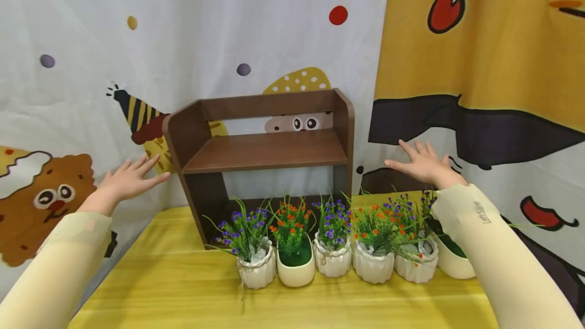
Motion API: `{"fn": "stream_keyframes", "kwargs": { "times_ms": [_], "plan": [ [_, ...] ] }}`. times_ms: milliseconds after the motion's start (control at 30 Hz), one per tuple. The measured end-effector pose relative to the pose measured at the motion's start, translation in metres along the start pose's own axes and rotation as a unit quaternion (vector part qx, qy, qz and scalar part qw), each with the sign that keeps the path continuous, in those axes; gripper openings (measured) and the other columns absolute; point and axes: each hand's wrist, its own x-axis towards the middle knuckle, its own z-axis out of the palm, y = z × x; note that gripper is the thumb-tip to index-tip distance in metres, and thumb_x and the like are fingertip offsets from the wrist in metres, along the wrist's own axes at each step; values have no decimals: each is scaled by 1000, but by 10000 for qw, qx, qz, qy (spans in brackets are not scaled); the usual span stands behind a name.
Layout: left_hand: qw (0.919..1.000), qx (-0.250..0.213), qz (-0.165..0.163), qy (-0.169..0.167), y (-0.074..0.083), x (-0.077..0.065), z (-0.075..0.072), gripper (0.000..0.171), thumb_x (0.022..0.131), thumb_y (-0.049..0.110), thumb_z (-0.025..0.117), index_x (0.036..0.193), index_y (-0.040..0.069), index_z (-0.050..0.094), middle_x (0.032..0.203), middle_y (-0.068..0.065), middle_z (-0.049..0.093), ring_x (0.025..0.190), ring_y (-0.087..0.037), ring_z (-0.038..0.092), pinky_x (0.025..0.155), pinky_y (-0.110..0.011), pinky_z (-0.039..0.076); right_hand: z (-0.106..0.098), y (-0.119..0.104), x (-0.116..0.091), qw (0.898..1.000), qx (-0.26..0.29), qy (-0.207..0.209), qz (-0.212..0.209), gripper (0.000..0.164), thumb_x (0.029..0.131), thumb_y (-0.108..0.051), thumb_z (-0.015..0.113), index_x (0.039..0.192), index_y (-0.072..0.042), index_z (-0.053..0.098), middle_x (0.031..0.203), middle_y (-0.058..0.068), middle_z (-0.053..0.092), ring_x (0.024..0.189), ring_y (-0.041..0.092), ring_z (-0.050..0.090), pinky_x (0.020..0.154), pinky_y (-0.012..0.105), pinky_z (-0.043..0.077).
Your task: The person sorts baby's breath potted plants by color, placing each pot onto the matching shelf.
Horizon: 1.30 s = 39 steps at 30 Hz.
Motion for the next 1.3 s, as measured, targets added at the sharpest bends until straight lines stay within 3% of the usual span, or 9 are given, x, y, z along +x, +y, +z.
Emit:
{"fn": "stream_keyframes", "kwargs": {
  "times_ms": [267,400,500,633,767,900,1033,1167,1300],
  "plan": [
    [9992,9,270,311,5,-5,3,89,92,72,32,157,20,1,158,-25,2,138,-57,-1,101,-78,0,-15,-31,-21,9948,592,421,-714,82,100,-50,44,157,-14,-3,157,22,-16,140,48,-16,99,78,-6],
    [9962,-497,543,469,11,-10,6,84,96,66,34,157,20,-2,158,-26,0,138,-56,-1,103,-76,4,-16,-58,-42,9845,904,796,-1272,76,101,-39,49,158,-16,4,160,18,-8,144,41,-11,104,74,-4],
    [9895,-1088,752,590,18,-17,12,79,99,59,37,157,22,-3,159,-24,-2,140,-53,0,105,-74,6,-11,-84,-60,9723,1165,1073,-1717,75,99,-31,56,158,-17,12,161,15,0,146,37,-4,107,72,1],
    [9755,-1758,1012,856,27,-24,29,75,101,50,41,156,26,-5,160,-19,-1,143,-47,4,106,-72,10,1,-118,-84,9560,1325,1237,-2306,76,95,-25,64,156,-22,20,162,10,8,146,37,7,105,73,13],
    [9574,-2297,1119,1344,36,-28,52,76,102,44,45,155,33,-8,161,-14,1,143,-45,11,105,-73,15,18,-150,-106,9429,1253,1254,-2819,82,90,-23,71,156,-27,22,161,3,14,145,34,17,101,71,24],
    [9341,-2772,1156,1929,46,-29,74,79,101,38,50,154,37,-9,161,-17,5,135,-49,29,100,-71,29,38,-175,-124,9323,1181,1234,-3189,92,83,-24,78,156,-26,21,160,-4,19,144,23,23,111,46,29],
    [9069,-3220,1237,2420,53,-29,94,83,100,28,56,155,37,-6,159,-20,11,124,-53,42,91,-69,41,60,-193,-142,9221,1351,1024,-3479,96,81,-29,80,156,-20,21,159,-2,22,142,17,27,111,23,25],
    [8847,-3512,1257,2796,57,-28,111,88,96,19,62,156,34,-1,157,-22,14,117,-54,49,86,-65,47,87,-203,-154,9024,1808,908,-3805,90,83,-32,78,154,-13,26,157,2,28,140,18,32,109,29,33],
    [8756,-3615,1184,2976,58,-29,124,92,93,15,66,157,30,2,155,-24,19,111,-53,54,82,-61,51,119,-209,-158,8675,2501,593,-4259,83,85,-31,75,151,-7,30,154,6,35,137,22,38,107,35,37]
  ]
}}
